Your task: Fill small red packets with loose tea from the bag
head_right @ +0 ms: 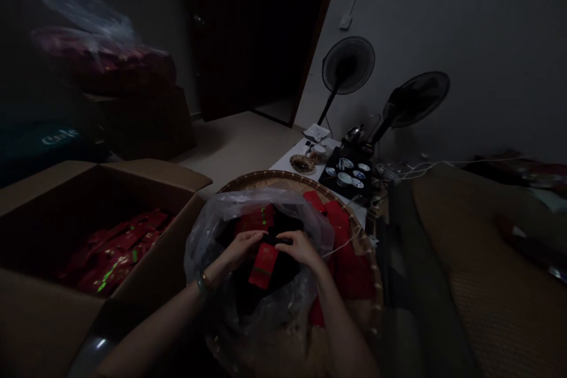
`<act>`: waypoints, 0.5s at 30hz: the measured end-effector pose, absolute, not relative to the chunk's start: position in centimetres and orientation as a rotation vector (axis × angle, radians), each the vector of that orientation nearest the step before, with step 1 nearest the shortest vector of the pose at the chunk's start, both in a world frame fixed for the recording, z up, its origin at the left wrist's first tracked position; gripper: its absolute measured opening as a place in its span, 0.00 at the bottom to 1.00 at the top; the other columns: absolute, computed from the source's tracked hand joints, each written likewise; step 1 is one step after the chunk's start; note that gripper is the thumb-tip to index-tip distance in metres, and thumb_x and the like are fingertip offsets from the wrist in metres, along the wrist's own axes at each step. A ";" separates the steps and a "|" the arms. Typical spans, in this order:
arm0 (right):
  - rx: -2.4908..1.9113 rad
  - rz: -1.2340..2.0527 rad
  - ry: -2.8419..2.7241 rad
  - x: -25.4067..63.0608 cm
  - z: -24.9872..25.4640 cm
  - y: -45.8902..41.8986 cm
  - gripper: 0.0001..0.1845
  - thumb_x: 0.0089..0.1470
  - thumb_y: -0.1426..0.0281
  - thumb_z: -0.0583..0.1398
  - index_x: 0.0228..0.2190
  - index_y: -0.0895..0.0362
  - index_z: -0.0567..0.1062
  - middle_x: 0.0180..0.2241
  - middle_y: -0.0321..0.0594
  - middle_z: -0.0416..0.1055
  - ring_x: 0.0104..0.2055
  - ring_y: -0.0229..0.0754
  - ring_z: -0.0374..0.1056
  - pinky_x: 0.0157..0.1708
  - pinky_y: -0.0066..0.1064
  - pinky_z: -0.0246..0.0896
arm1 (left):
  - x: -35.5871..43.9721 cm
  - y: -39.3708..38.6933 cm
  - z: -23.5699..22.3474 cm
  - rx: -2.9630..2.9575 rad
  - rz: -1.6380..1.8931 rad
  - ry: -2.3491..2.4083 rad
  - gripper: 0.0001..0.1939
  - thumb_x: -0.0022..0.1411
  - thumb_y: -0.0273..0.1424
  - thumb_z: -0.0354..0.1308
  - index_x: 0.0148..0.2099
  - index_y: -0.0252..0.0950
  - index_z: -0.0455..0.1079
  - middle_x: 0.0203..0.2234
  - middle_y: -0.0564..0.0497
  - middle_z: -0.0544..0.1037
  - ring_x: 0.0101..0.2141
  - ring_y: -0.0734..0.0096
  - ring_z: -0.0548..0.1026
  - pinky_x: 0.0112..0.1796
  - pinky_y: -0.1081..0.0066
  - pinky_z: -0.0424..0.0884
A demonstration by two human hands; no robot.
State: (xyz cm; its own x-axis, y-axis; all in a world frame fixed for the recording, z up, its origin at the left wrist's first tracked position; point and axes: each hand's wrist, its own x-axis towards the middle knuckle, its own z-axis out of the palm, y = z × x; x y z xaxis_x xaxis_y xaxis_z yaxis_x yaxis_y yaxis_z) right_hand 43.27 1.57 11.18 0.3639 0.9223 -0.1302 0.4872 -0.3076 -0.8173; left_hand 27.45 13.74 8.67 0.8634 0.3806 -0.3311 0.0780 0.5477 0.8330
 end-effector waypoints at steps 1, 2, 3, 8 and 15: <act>-1.934 0.802 -1.217 43.2 11.2 1.6 0.18 0.42 0.63 0.62 0.36 0.58 0.78 0.37 0.42 0.76 0.39 0.49 0.71 0.41 0.38 0.63 | 27.4 13.7 8.7 0.981 0.191 0.519 0.28 0.44 0.46 0.63 0.43 0.31 0.70 0.25 0.49 0.74 0.25 0.72 0.71 0.27 0.74 0.65; -1.935 0.805 -1.215 43.2 11.2 1.6 0.18 0.42 0.63 0.62 0.36 0.58 0.77 0.37 0.42 0.76 0.39 0.49 0.71 0.41 0.38 0.63 | 27.4 13.7 8.6 0.976 0.192 0.518 0.27 0.44 0.46 0.63 0.43 0.31 0.70 0.25 0.49 0.74 0.25 0.72 0.71 0.27 0.73 0.65; -1.937 0.809 -1.213 43.1 11.2 1.6 0.18 0.42 0.63 0.62 0.36 0.59 0.77 0.37 0.43 0.76 0.39 0.49 0.71 0.41 0.38 0.63 | 27.4 13.7 8.6 0.972 0.196 0.516 0.27 0.44 0.45 0.63 0.42 0.31 0.70 0.24 0.49 0.74 0.25 0.72 0.71 0.26 0.74 0.65; -1.944 0.830 -1.217 43.1 11.1 1.7 0.18 0.43 0.63 0.62 0.37 0.59 0.77 0.38 0.42 0.76 0.40 0.50 0.70 0.41 0.38 0.63 | 27.5 13.7 8.4 0.968 0.221 0.516 0.26 0.44 0.44 0.63 0.41 0.31 0.71 0.23 0.50 0.73 0.23 0.73 0.70 0.26 0.74 0.64; -1.927 0.821 -1.210 43.3 10.2 1.7 0.18 0.42 0.65 0.62 0.37 0.59 0.77 0.37 0.43 0.76 0.40 0.49 0.70 0.42 0.38 0.63 | 27.4 13.8 8.1 0.996 0.213 0.536 0.26 0.45 0.45 0.62 0.41 0.30 0.71 0.24 0.49 0.74 0.23 0.73 0.70 0.26 0.74 0.64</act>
